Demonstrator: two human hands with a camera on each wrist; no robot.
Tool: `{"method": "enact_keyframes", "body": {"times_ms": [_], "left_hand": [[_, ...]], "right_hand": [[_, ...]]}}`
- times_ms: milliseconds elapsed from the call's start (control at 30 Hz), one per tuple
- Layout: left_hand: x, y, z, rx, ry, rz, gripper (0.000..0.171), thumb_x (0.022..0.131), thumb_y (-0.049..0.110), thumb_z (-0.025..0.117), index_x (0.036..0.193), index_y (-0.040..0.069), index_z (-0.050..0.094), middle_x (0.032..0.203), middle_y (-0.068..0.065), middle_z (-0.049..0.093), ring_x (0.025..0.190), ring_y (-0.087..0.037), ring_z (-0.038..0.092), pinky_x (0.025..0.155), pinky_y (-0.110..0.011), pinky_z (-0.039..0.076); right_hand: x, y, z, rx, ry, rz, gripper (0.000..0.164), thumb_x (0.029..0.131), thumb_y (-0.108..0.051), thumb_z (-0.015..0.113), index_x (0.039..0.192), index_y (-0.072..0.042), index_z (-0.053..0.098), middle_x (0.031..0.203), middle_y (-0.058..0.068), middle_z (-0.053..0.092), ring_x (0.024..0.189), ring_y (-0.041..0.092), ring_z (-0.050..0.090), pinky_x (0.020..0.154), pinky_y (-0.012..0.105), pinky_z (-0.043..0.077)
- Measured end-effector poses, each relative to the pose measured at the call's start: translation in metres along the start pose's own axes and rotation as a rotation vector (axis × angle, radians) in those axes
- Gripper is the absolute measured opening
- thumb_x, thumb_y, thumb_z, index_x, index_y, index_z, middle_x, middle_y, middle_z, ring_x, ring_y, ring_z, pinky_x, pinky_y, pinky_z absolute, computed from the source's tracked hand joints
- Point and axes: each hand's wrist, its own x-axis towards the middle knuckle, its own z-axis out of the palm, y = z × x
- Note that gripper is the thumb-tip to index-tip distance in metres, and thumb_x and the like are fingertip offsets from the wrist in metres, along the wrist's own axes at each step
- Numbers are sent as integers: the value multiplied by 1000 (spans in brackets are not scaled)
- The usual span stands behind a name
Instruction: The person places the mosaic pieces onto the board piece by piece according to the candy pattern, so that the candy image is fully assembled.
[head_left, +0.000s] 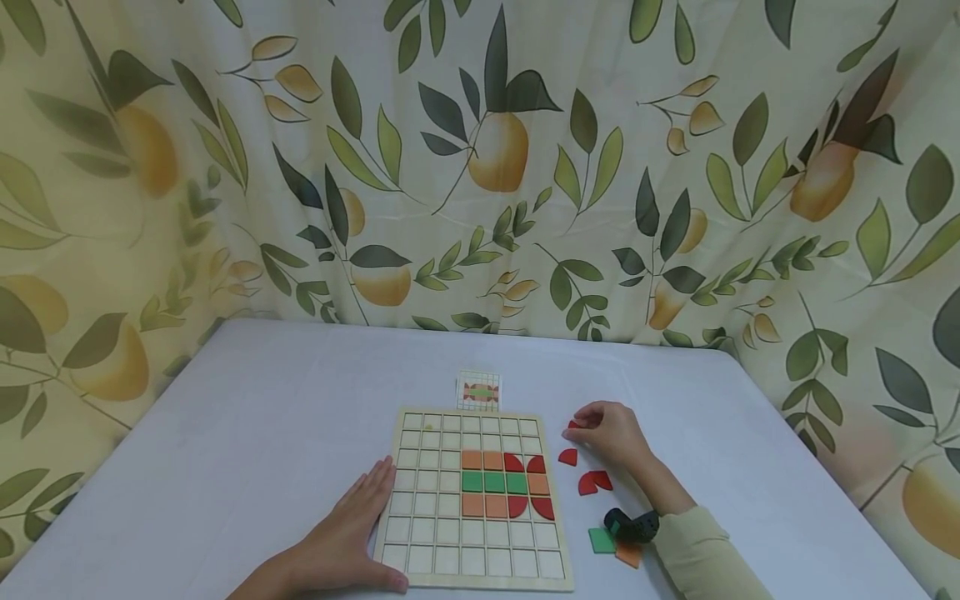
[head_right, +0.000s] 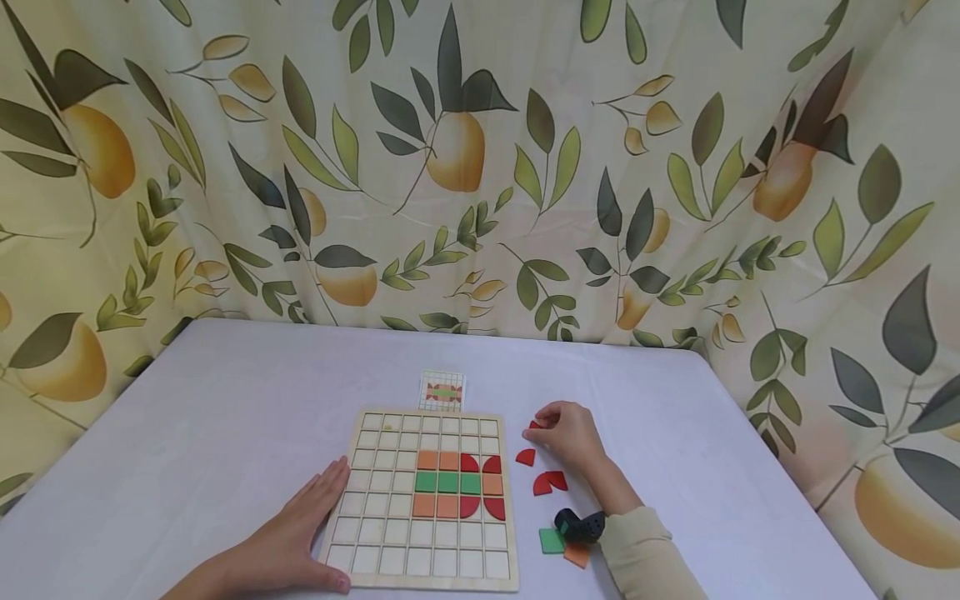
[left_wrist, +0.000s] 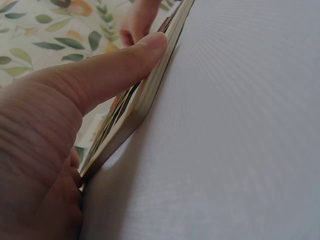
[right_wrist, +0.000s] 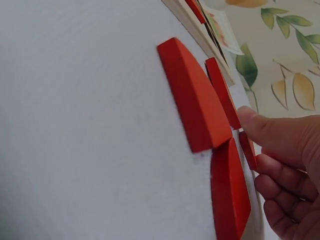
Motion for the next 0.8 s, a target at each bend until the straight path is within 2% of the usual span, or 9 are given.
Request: {"method": "enact_keyframes", "body": {"times_ms": [67, 167, 333, 500, 800], "left_hand": [[0, 0, 0, -3, -3, -7, 129, 58, 71, 69, 144, -6, 12, 151, -19, 8, 138, -29, 6, 101, -9, -11], [1, 1, 0, -8, -10, -19, 130, 57, 71, 69, 144, -6, 11, 151, -19, 8, 138, -28, 5, 101, -9, -12], [1, 1, -1, -8, -6, -18, 130, 57, 70, 69, 144, -6, 11, 151, -19, 8, 138, -28, 6, 101, -9, -11], [0, 1, -1, -12, -5, -19, 130, 57, 70, 69, 144, -6, 11, 151, -18, 8, 138, -29, 6, 101, -9, -11], [1, 3, -2, -24, -17, -39, 131, 56, 70, 70, 144, -6, 11, 151, -18, 7, 138, -28, 5, 101, -9, -12]], "right_hand": [[0, 2, -2, 10, -2, 0, 40, 71, -26, 80, 100, -2, 66, 83, 3, 63, 78, 18, 57, 70, 29, 54], [2, 10, -8, 60, -46, -28, 44, 74, -27, 78, 108, -3, 65, 93, 7, 66, 87, 22, 59, 73, 30, 54], [7, 19, -18, 141, -180, -130, 40, 78, -14, 73, 115, -2, 63, 108, 11, 65, 102, 27, 59, 80, 33, 52], [11, 16, -20, 95, -253, -200, 37, 79, -2, 68, 115, -1, 63, 112, 10, 63, 109, 29, 55, 88, 41, 48], [14, 16, -18, 54, -269, -223, 30, 80, 0, 66, 110, -3, 67, 110, 9, 64, 109, 30, 53, 89, 44, 47]]}}
